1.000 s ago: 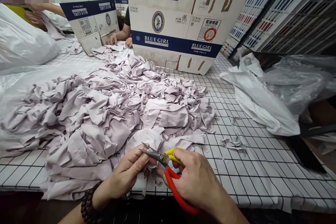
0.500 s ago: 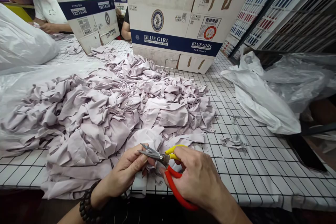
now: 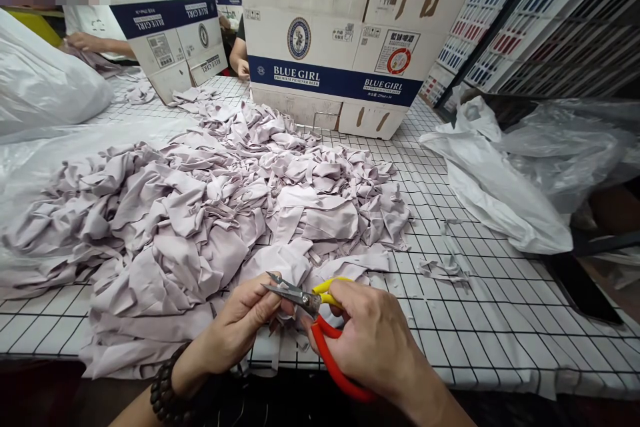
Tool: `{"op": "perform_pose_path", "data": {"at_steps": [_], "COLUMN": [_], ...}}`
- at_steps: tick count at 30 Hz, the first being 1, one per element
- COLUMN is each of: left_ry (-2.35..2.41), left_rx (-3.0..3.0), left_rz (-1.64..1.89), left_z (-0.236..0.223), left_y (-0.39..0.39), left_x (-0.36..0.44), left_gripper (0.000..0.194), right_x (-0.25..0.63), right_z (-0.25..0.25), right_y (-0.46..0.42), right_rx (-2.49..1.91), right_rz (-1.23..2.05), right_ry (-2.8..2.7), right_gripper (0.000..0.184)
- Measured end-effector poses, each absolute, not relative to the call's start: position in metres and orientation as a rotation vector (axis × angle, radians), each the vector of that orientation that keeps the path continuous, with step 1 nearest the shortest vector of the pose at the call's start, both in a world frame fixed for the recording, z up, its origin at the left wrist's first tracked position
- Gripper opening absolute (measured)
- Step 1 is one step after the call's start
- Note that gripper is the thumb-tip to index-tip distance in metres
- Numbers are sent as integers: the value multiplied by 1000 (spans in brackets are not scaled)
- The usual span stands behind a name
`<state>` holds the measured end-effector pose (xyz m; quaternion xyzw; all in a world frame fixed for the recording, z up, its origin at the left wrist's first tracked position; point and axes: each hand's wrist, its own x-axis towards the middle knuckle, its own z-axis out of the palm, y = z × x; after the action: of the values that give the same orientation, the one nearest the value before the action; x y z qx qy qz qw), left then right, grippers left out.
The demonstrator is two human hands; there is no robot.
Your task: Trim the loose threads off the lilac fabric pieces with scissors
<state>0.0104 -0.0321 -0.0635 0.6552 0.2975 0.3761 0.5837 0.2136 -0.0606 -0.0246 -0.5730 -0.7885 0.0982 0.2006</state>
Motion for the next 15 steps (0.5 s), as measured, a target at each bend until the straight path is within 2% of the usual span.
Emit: {"op": "perform_pose_path", "data": {"at_steps": [15], "left_ry": [682], "left_rx": [1343], "left_rz": [795], "left_z": [-70], "left_y": [-35], "left_x": [9], "left_gripper": [42], "right_x": [210], "right_z": [-33], "right_y": [-61], "right_rx": [-1630], "right_rz": [465], "right_ry": [-2126], "right_gripper": [40]}}
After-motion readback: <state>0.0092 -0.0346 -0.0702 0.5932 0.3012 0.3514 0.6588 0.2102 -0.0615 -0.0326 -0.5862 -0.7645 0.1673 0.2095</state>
